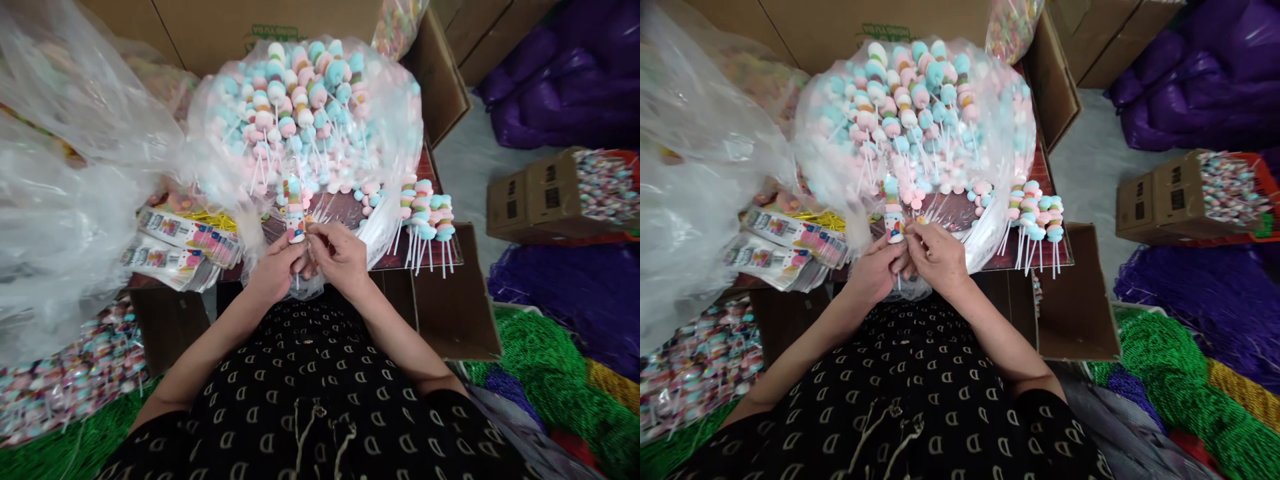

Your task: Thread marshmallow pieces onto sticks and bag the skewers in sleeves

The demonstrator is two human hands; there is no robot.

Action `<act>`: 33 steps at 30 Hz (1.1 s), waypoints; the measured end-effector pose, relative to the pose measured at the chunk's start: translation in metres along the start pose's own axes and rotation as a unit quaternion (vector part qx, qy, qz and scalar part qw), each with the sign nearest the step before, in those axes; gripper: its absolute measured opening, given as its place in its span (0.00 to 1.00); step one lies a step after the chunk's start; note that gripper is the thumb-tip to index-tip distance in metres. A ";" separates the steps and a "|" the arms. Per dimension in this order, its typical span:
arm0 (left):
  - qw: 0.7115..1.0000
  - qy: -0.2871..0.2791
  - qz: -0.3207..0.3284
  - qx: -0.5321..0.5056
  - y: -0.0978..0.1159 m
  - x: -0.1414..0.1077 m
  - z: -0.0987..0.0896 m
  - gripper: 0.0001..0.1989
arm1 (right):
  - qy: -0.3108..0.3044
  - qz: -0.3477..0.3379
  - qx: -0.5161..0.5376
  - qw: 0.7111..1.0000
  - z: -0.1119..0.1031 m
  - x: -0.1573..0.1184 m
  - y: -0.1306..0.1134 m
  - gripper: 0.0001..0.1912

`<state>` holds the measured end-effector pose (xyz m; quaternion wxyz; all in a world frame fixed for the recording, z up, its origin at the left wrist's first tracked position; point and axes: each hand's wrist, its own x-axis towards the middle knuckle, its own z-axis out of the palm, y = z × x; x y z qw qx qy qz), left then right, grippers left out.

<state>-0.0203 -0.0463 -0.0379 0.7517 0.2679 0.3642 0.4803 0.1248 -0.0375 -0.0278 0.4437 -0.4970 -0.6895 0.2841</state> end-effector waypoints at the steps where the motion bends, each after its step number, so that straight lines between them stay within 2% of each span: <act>1: 1.000 0.001 -0.009 -0.001 -0.001 -0.001 0.000 0.13 | 0.005 0.001 -0.002 1.000 0.002 0.000 0.001 0.09; 9: 0.999 -0.008 -0.041 -0.010 0.003 -0.002 0.004 0.11 | 0.087 -0.093 -0.067 0.990 0.011 -0.003 0.009 0.08; 12: 0.999 -0.018 -0.041 -0.020 0.003 -0.002 0.005 0.13 | 0.089 -0.096 -0.099 0.986 0.014 -0.001 0.012 0.09; 20: 0.999 0.031 -0.037 -0.025 -0.006 -0.003 0.006 0.16 | 0.065 -0.127 -0.116 0.983 0.018 0.001 0.026 0.07; 24: 0.999 0.034 -0.015 -0.010 -0.010 0.002 0.003 0.18 | 0.041 -0.129 -0.118 0.984 0.017 -0.004 0.029 0.06; 29: 0.994 0.080 0.067 0.026 -0.007 0.012 -0.002 0.25 | 0.022 -0.171 -0.105 0.979 0.024 -0.018 0.025 0.09; 31: 0.993 0.071 0.077 0.051 -0.005 0.012 -0.004 0.27 | 0.026 -0.154 -0.088 0.984 0.020 -0.021 0.021 0.09; 33: 0.993 0.058 0.074 0.077 -0.007 0.010 -0.006 0.24 | 0.049 -0.114 -0.065 0.990 0.011 -0.019 0.016 0.07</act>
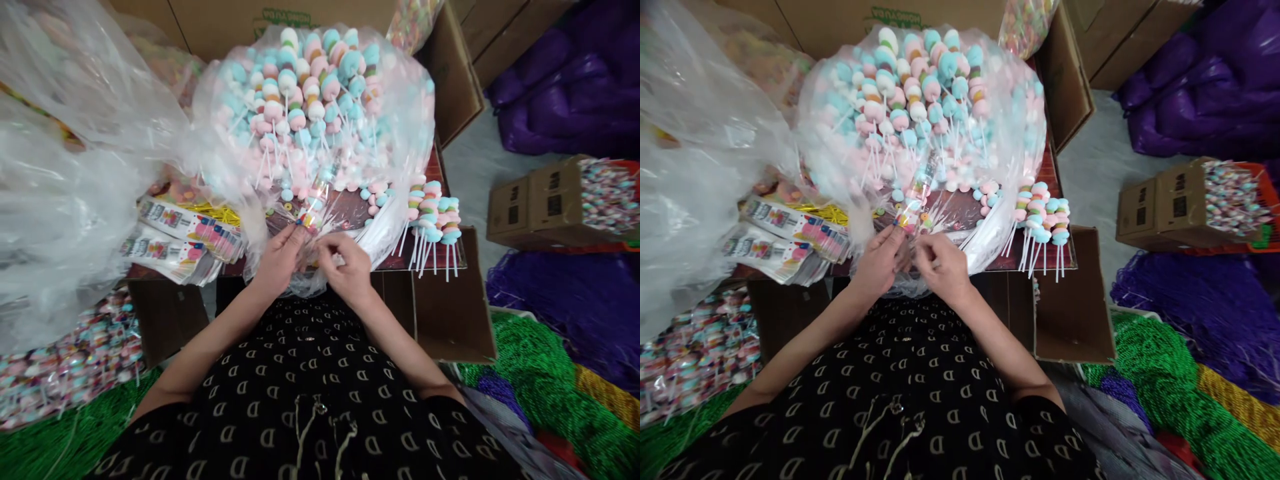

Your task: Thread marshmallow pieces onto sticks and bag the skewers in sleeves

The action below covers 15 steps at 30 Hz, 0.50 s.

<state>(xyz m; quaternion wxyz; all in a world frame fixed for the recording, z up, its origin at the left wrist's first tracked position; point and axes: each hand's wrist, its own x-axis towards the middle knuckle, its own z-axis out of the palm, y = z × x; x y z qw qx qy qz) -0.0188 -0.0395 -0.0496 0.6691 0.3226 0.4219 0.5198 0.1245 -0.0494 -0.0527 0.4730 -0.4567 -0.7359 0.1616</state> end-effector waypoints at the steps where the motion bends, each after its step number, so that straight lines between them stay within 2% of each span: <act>1: 1.000 -0.001 0.000 0.010 -0.002 -0.001 0.000 0.22 | 0.011 0.013 0.010 1.000 -0.005 0.003 -0.001 0.06; 5: 1.000 0.013 0.005 0.023 -0.009 -0.004 0.000 0.14 | 0.007 0.014 0.007 1.000 -0.011 0.012 0.001 0.11; 8: 1.000 0.009 -0.004 0.012 -0.011 -0.005 0.003 0.09 | 0.011 0.009 -0.031 0.999 -0.003 0.013 0.006 0.08; 15: 0.999 0.026 -0.027 -0.023 -0.006 -0.007 0.010 0.11 | 0.060 -0.049 -0.079 0.994 0.005 0.013 0.014 0.08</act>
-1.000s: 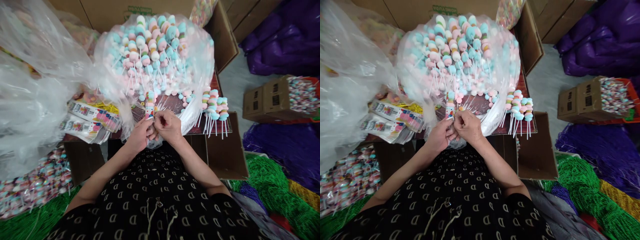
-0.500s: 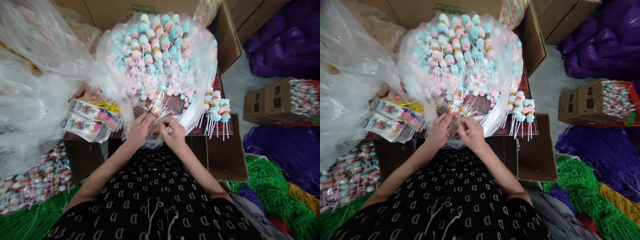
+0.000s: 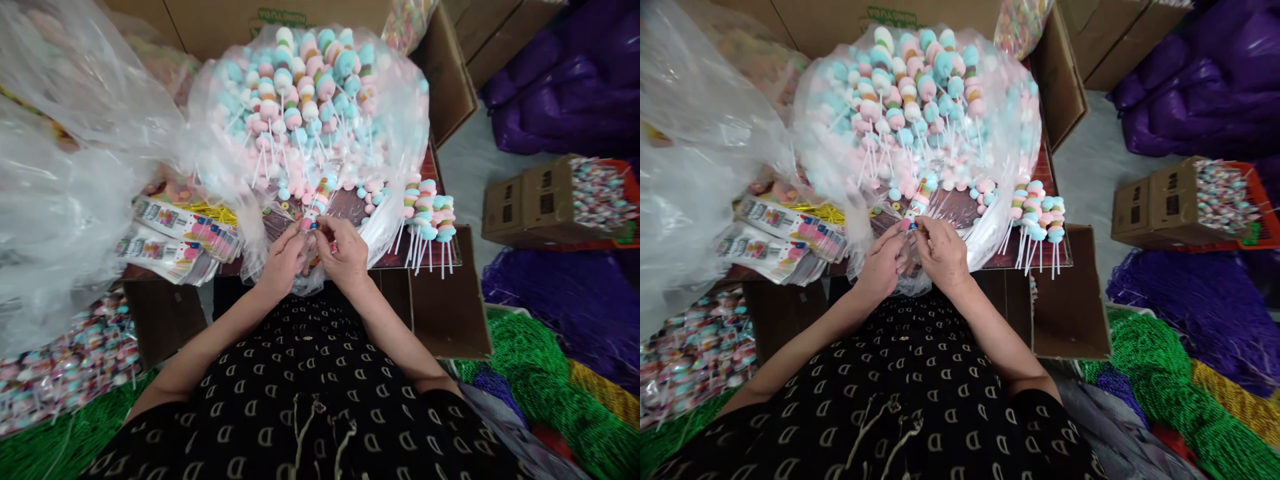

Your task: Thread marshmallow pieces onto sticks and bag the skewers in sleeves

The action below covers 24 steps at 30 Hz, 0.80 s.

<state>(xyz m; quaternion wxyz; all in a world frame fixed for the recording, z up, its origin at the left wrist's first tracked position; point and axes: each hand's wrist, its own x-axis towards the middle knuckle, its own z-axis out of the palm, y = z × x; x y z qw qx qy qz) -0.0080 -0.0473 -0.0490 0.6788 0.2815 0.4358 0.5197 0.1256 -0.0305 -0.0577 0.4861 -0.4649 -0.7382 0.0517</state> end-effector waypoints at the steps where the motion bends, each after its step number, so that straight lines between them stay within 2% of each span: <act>1: 1.000 0.005 -0.004 -0.006 0.000 0.000 0.001 0.12 | 0.000 -0.001 -0.001 1.000 0.000 0.001 0.001 0.08; 9: 0.999 0.024 -0.018 -0.023 -0.003 0.001 0.005 0.13 | -0.034 0.046 0.015 0.998 0.006 0.003 0.000 0.09; 13: 0.999 0.043 0.028 -0.009 -0.007 0.006 -0.004 0.14 | -0.049 0.013 -0.004 0.999 0.014 -0.006 -0.012 0.10; 17: 0.996 0.025 0.085 0.018 -0.014 0.011 -0.013 0.12 | -0.033 0.006 -0.014 0.999 0.015 -0.013 -0.020 0.11; 20: 0.992 0.031 0.116 0.030 -0.015 0.013 -0.016 0.09 | -0.050 0.049 0.055 0.996 0.010 -0.013 -0.024 0.09; 22: 0.989 0.048 0.137 0.031 -0.011 0.015 -0.016 0.08 | -0.056 0.113 0.128 0.984 0.004 -0.012 -0.026 0.06; 24: 0.986 0.066 0.150 0.035 -0.006 0.016 -0.015 0.09 | -0.080 0.193 0.192 0.959 0.000 -0.013 -0.029 0.06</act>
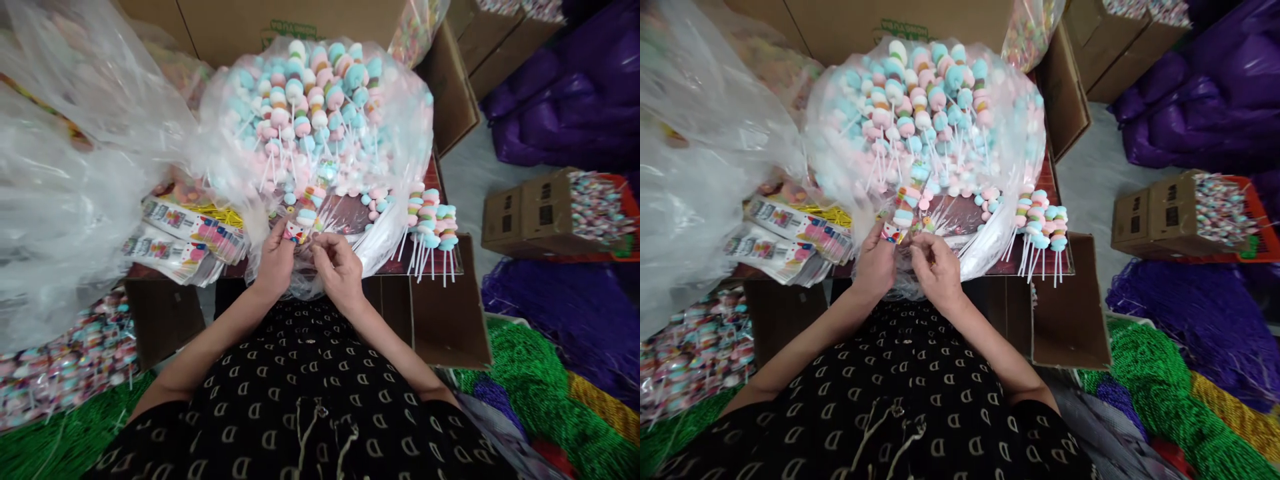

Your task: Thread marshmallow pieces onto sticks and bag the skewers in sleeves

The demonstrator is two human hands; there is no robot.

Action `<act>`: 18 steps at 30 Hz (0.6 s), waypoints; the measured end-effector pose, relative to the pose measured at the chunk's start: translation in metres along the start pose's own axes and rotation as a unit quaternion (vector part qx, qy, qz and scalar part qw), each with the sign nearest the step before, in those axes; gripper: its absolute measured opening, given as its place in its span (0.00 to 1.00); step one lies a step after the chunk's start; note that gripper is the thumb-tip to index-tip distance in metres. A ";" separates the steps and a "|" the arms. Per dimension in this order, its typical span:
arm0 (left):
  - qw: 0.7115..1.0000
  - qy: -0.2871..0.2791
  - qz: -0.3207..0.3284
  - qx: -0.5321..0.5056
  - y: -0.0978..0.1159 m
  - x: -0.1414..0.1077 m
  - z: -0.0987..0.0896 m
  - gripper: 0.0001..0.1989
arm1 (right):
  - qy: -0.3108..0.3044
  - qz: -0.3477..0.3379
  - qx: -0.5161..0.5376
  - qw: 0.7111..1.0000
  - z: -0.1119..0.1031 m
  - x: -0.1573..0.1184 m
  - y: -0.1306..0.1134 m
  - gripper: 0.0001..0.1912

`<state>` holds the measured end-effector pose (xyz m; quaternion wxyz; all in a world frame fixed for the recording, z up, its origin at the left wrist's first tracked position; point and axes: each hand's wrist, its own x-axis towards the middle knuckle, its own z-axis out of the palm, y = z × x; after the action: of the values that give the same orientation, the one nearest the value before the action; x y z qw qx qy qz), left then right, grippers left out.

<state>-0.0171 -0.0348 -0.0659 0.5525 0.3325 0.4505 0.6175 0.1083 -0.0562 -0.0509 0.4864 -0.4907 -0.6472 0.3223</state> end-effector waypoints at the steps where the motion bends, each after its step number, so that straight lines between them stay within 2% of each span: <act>1: 1.000 0.004 0.001 0.004 0.002 0.001 0.001 0.10 | -0.024 0.036 0.027 0.999 0.000 -0.001 -0.001 0.08; 5: 1.000 -0.024 -0.014 -0.005 0.007 -0.001 0.003 0.13 | -0.138 0.113 0.107 0.978 0.005 -0.004 -0.003 0.14; 9: 0.997 -0.045 -0.050 -0.026 0.010 -0.008 0.003 0.10 | -0.138 0.170 0.216 0.952 0.013 -0.006 -0.002 0.21; 12: 0.996 -0.042 -0.053 0.050 0.020 -0.006 0.002 0.07 | -0.129 0.200 0.250 0.939 0.015 -0.009 -0.002 0.25; 15: 0.977 -0.058 0.039 0.203 0.032 0.002 -0.003 0.02 | -0.115 0.201 0.234 0.944 0.010 -0.011 0.000 0.23; 18: 0.925 -0.082 0.149 0.339 0.035 0.009 -0.008 0.13 | -0.077 0.166 0.165 0.969 0.004 -0.013 0.004 0.17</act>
<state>-0.0393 -0.0266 -0.0377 0.3438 0.6125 0.5313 0.4737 0.1068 -0.0675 -0.0596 0.4487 -0.4779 -0.5305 0.5375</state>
